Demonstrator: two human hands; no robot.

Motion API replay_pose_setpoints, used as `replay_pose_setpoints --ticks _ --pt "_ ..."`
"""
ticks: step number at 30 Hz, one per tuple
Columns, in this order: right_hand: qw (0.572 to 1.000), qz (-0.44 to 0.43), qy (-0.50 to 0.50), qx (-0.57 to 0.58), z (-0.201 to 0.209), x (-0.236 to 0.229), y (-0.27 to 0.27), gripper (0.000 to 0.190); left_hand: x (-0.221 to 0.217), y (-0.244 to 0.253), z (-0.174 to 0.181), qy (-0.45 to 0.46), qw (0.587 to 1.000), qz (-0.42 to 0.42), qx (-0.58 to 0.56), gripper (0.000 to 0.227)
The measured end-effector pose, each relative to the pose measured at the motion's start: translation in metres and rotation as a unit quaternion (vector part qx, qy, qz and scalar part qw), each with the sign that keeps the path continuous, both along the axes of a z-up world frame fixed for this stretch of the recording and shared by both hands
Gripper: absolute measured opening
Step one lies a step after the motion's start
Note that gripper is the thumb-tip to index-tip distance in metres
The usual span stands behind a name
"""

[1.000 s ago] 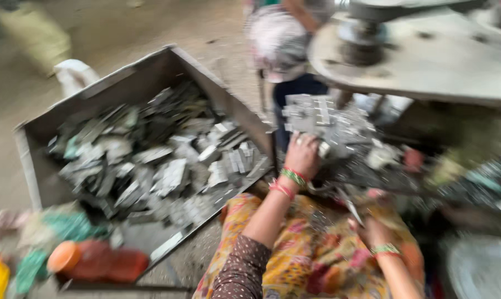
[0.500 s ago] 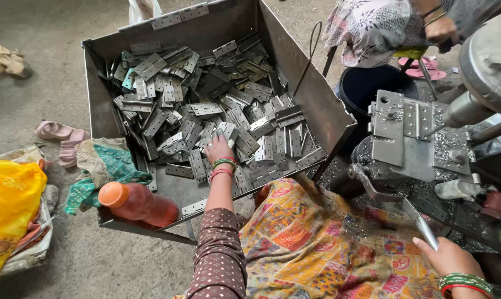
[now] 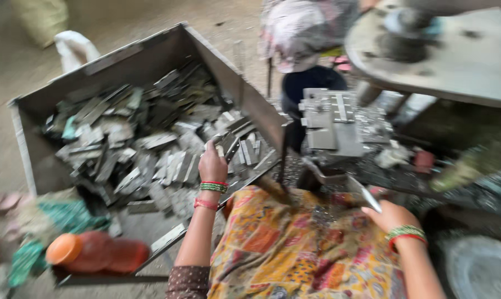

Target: The person repeatedly picks small metal plates from a bin, places them under a punch press, and operates the lever to punch holes. The processed plates are returned to the bin. The task is performed continuously throughout the clip.

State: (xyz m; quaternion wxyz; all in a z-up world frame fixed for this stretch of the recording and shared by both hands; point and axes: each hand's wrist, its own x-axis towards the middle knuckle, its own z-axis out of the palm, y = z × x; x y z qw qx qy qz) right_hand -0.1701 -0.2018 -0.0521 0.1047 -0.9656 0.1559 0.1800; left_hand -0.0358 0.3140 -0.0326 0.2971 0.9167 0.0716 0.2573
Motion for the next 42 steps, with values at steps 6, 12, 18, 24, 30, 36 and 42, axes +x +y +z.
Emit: replay_pose_setpoints --ticks 6,12,18,24,30,36,42 --pt "1.000 -0.018 0.012 -0.002 0.029 -0.006 0.023 0.054 0.005 -0.173 0.084 -0.057 0.984 -0.135 -0.098 0.032" --pt "1.000 -0.005 -0.010 -0.002 0.022 -0.009 0.025 0.051 -0.028 -0.277 0.078 0.011 0.942 -0.207 0.265 0.063" --pt "0.999 -0.020 0.030 0.003 0.024 0.005 0.023 0.045 -0.051 -0.307 0.061 0.056 0.914 -0.284 0.283 0.054" --pt "0.999 -0.022 0.029 0.001 0.061 0.008 0.034 0.054 0.004 -0.323 0.066 0.065 0.940 -0.225 0.250 0.050" --pt "1.000 -0.014 0.013 0.006 0.034 0.009 0.026 0.050 0.019 -0.326 0.057 0.088 0.929 -0.218 0.287 0.044" --pt "0.998 -0.032 0.015 0.054 -0.044 -0.029 0.020 0.053 0.021 -0.326 0.063 0.080 0.936 -0.221 0.262 0.041" --pt "0.998 0.001 0.026 0.058 -0.047 -0.023 0.017 0.053 0.004 -0.315 0.064 0.082 0.919 -0.236 0.306 0.036"
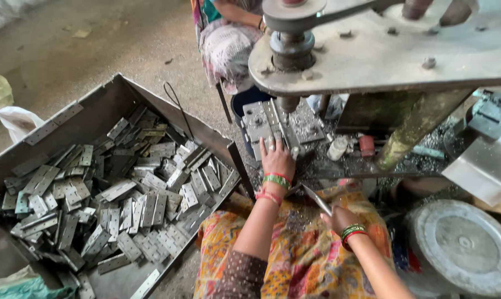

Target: The person repeatedly picks small metal plates from a bin, places them under a punch press, and operates the lever to punch holes. The processed plates are returned to the bin. The task is performed continuously throughout the clip.

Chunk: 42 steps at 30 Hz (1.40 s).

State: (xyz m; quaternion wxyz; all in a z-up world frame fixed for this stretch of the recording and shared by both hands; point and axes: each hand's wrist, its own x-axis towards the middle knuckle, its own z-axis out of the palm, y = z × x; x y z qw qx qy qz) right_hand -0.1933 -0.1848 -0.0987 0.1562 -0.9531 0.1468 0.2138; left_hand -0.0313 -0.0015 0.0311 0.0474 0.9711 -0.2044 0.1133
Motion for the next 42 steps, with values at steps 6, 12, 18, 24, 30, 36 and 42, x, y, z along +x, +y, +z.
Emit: replay_pose_setpoints --ticks 6,12,18,24,30,36,42 --pt "0.999 0.013 -0.001 -0.045 0.056 0.030 0.002 0.045 0.023 -0.008 -0.001 0.052 0.999 0.010 0.007 0.035" --pt "0.998 -0.037 0.026 -0.049 0.059 0.003 0.015 0.047 0.040 -0.007 -0.007 0.007 1.000 0.003 -0.013 0.037" --pt "0.999 0.003 -0.008 -0.041 0.067 0.020 0.006 0.050 0.029 -0.004 -0.008 0.008 0.999 -0.004 -0.035 0.034" --pt "0.999 0.009 -0.009 -0.040 0.052 0.027 0.002 0.051 0.029 0.002 -0.018 0.003 0.998 -0.021 -0.058 0.031" --pt "0.998 -0.022 -0.047 -0.040 0.001 -0.006 0.004 0.049 0.028 0.007 -0.012 -0.016 0.996 -0.029 -0.089 0.032" --pt "0.999 -0.020 0.026 0.000 0.029 0.022 -0.005 0.049 0.028 0.008 -0.002 0.007 0.997 -0.024 -0.066 0.033" --pt "1.000 -0.011 -0.012 -0.017 0.064 0.020 0.008 0.043 0.050 0.003 0.005 0.045 0.999 -0.005 0.013 0.035"
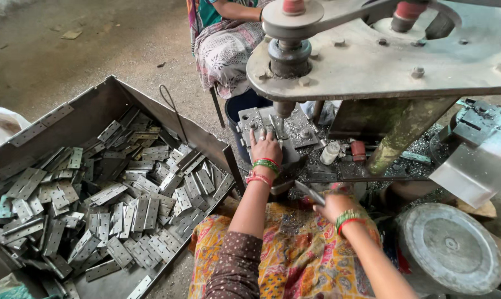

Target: The person repeatedly picks small metal plates from a bin, places them under a punch press, and operates the lever to punch holes. The processed plates are returned to the bin. The task is performed continuously throughout the clip.

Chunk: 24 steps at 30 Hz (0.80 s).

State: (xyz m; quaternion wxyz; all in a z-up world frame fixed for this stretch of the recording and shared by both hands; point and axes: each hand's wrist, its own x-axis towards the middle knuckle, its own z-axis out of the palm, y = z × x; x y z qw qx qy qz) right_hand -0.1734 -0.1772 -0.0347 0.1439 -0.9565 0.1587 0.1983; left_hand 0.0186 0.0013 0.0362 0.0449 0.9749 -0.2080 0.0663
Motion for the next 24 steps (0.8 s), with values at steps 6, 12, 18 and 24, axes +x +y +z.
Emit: replay_pose_setpoints --ticks 6,12,18,24 --pt "0.999 -0.020 -0.036 -0.034 -0.017 -0.025 0.010 0.046 -0.010 0.003 -0.007 0.002 1.000 -0.024 -0.010 0.032" --pt "1.000 0.001 -0.001 -0.014 -0.008 0.013 -0.008 0.045 -0.011 0.004 -0.010 -0.070 0.996 -0.029 -0.049 0.033" --pt "1.000 -0.009 0.027 0.010 -0.050 -0.012 -0.007 0.048 -0.008 0.001 -0.020 -0.105 0.993 -0.030 -0.055 0.033" --pt "0.998 -0.020 0.012 0.054 -0.081 -0.022 -0.009 0.049 -0.014 0.006 -0.021 -0.041 0.996 -0.031 -0.068 0.034"
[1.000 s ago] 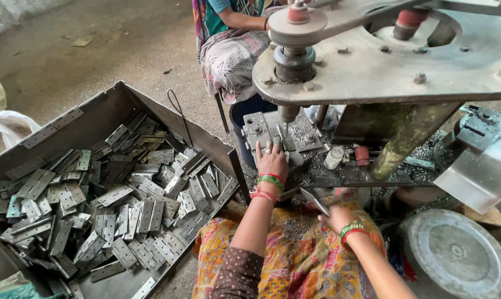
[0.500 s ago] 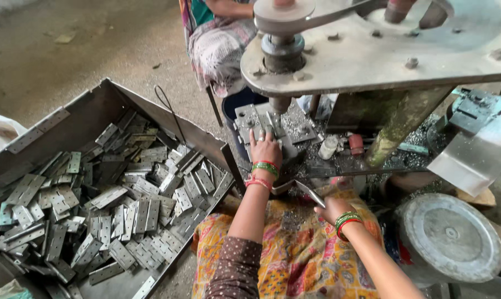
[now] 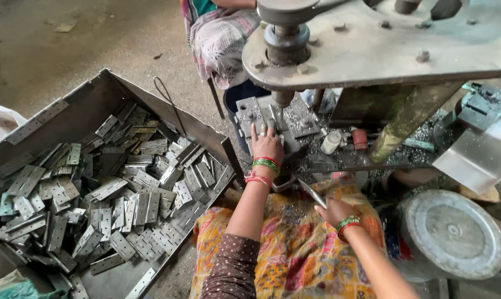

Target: The person repeatedly picks small metal plates from a bin, places them under a punch press, and operates the lever to punch holes. The processed plates are returned to the bin. The task is performed continuously throughout the clip.

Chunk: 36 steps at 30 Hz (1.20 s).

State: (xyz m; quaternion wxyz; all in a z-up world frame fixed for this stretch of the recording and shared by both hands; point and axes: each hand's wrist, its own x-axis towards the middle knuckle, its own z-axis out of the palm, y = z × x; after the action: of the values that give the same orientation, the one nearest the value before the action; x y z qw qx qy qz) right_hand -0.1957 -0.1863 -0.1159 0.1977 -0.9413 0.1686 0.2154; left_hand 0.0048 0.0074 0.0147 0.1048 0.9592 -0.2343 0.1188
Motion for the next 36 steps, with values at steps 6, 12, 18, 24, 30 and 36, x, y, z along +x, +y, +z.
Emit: replay_pose_setpoints --ticks 6,12,18,24,30,36 --pt "0.993 0.071 -0.008 -0.095 0.055 0.034 -0.007 0.048 0.019 -0.009 0.005 -0.018 1.000 0.009 0.022 0.032" --pt "0.997 0.007 0.020 -0.068 0.035 0.006 0.005 0.047 0.037 -0.015 0.005 -0.013 1.000 0.011 0.014 0.035" --pt "0.997 0.030 -0.040 -0.051 0.014 0.002 0.001 0.051 0.030 -0.008 0.009 0.013 0.999 0.010 0.031 0.036" --pt "0.975 -0.061 -0.204 -0.069 0.079 0.024 0.005 0.053 -0.027 -0.002 0.020 0.021 0.996 -0.031 0.079 0.039" --pt "0.937 -0.101 -0.328 -0.067 0.104 0.021 0.018 0.049 -0.110 0.014 0.010 -0.164 0.984 -0.061 -0.010 0.026" --pt "0.930 -0.100 -0.348 -0.056 0.103 0.016 0.014 0.047 -0.082 0.017 0.043 -0.168 0.966 -0.114 -0.161 0.018"
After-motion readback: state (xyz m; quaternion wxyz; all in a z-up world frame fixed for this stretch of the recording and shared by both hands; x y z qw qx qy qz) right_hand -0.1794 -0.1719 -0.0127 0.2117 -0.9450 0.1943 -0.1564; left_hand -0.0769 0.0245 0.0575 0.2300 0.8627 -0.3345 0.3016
